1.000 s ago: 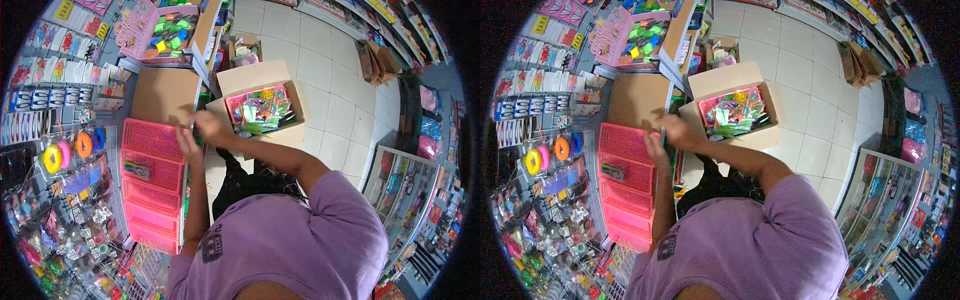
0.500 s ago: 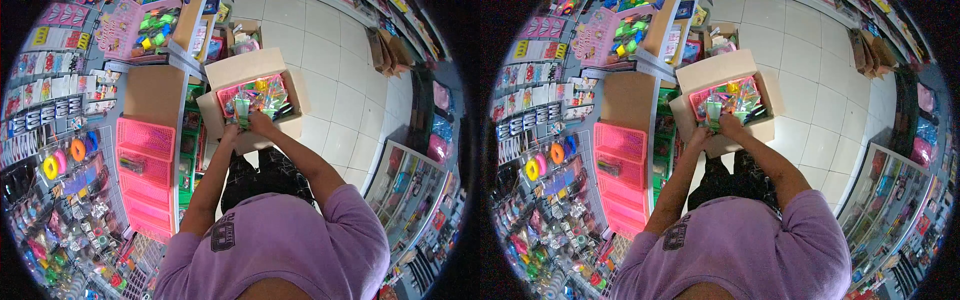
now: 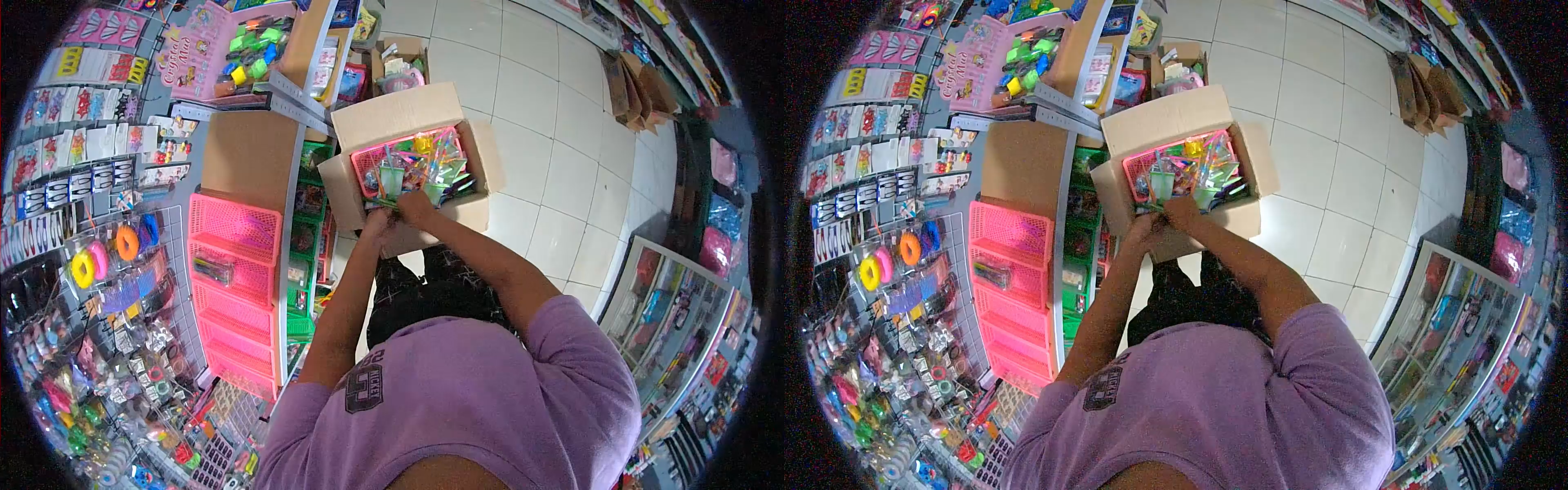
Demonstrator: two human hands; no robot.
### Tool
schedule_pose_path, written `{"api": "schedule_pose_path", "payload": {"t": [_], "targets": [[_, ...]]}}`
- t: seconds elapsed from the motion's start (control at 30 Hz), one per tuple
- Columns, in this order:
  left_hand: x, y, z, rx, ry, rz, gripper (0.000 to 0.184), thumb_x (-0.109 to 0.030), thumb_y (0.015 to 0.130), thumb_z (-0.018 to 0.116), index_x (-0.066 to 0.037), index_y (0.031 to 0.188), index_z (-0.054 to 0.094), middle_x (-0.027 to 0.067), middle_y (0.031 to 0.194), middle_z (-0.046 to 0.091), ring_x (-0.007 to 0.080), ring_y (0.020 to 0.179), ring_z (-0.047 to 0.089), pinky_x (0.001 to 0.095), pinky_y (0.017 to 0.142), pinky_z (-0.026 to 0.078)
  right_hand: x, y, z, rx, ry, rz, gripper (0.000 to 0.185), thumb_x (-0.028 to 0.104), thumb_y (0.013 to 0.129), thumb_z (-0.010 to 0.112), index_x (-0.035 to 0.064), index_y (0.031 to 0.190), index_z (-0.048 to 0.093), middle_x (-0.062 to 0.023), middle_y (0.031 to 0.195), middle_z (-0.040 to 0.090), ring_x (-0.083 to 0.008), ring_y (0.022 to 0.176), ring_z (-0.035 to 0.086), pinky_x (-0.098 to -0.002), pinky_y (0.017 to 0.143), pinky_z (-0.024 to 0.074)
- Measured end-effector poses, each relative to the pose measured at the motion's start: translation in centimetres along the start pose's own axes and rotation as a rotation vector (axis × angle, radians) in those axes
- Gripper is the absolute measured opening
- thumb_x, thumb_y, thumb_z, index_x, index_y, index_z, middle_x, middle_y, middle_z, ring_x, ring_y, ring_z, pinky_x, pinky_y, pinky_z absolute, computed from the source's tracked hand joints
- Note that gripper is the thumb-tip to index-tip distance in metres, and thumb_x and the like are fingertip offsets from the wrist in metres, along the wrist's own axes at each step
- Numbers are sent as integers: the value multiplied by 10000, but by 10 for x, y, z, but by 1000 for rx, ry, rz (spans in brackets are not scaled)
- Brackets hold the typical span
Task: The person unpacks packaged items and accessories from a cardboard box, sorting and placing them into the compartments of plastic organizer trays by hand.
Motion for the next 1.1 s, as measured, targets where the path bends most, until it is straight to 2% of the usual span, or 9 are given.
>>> {"api": "schedule_pose_path", "payload": {"t": [0.17, 0.27, 0.33, 0.43, 0.57, 0.67, 0.83, 0.93, 1.1], "targets": [[-7, -15, -6, -34, 3, -66, 166, -156, 894, 461, -78, 1002, 560, 17, 872, 562, 161, 776, 534, 309, 700, 435, -5, 3, 18, -54, -190, -42, 114, 155, 666, 596, 69, 702, 662, -139, 760, 645, -301, 769, 622, -463, 703, 437], [-20, -42, 5, -24, 26, -75, 182, -170, 906, 456, -69, 1026, 548, 29, 920, 556, 170, 835, 526, 307, 756, 425, -16, 0, 30, -232, -135, -37, 93, 152, 678, 589, 91, 677, 659, -122, 722, 641, -286, 734, 625, -449, 680, 428], [-19, -45, -2, -12, 40, -95, 229, -206, 921, 461, -50, 1071, 534, 58, 1014, 553, 192, 933, 515, 312, 853, 410, -12, -6, -1, -103, -191, -58, 88, 143, 688, 583, 97, 709, 654, -109, 695, 637, -286, 715, 626, -443, 683, 427], [-24, -65, 11, 62, 1, 6, 193, -215, 921, 470, -61, 1008, 546, 18, 855, 540, 148, 809, 522, 297, 734, 433, -4, -22, -41, -54, -249, -67, 88, 134, 701, 580, 101, 744, 649, -97, 672, 636, -280, 674, 630, -435, 670, 437], [-20, -60, 4, 134, 91, 11, 261, -265, 931, 476, -32, 1037, 529, 47, 941, 543, 160, 867, 524, 317, 784, 435, -8, -24, -48, -128, -215, 119, 95, 125, 714, 580, 82, 773, 641, -113, 686, 642, -266, 656, 646, -420, 638, 466], [-31, -72, 24, 103, 20, -6, 325, -304, 937, 464, -19, 1083, 516, 76, 1033, 552, 183, 930, 530, 325, 817, 434, 4, -34, -96, -87, -111, 141, 100, 129, 712, 585, 49, 749, 633, -130, 690, 640, -268, 664, 655, -420, 605, 493], [-35, -62, 33, 153, -116, -92, 406, -365, 940, 441, -30, 1161, 499, 97, 1111, 556, 221, 1024, 531, 366, 883, 433, 18, -34, -99, -47, -39, 136, 145, 126, 711, 576, 2, 744, 644, -145, 714, 643, -300, 703, 650, -442, 602, 507], [-18, -26, 27, 215, -297, -19, 407, -383, 943, 421, -46, 1155, 508, 92, 1098, 562, 207, 1015, 535, 378, 841, 453, 36, -40, -97, -43, 20, 102, 174, 152, 710, 591, 10, 794, 644, -180, 737, 633, -328, 713, 641, -450, 603, 505], [-24, -46, 32, 34, -213, 153, 369, -370, 945, 420, -56, 1103, 530, 78, 1003, 593, 192, 872, 571, 366, 718, 479, 40, -40, -89, -104, 211, 93, 240, 216, 743, 604, 2, 849, 629, -196, 771, 633, -366, 741, 624, -465, 658, 489]]}}
Point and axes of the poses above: each hand's wrist, its own y-axis towards the middle knuckle, its own z-axis out of the palm, x = y × z, the point moved 1 cm from there along y, towards the middle knuckle
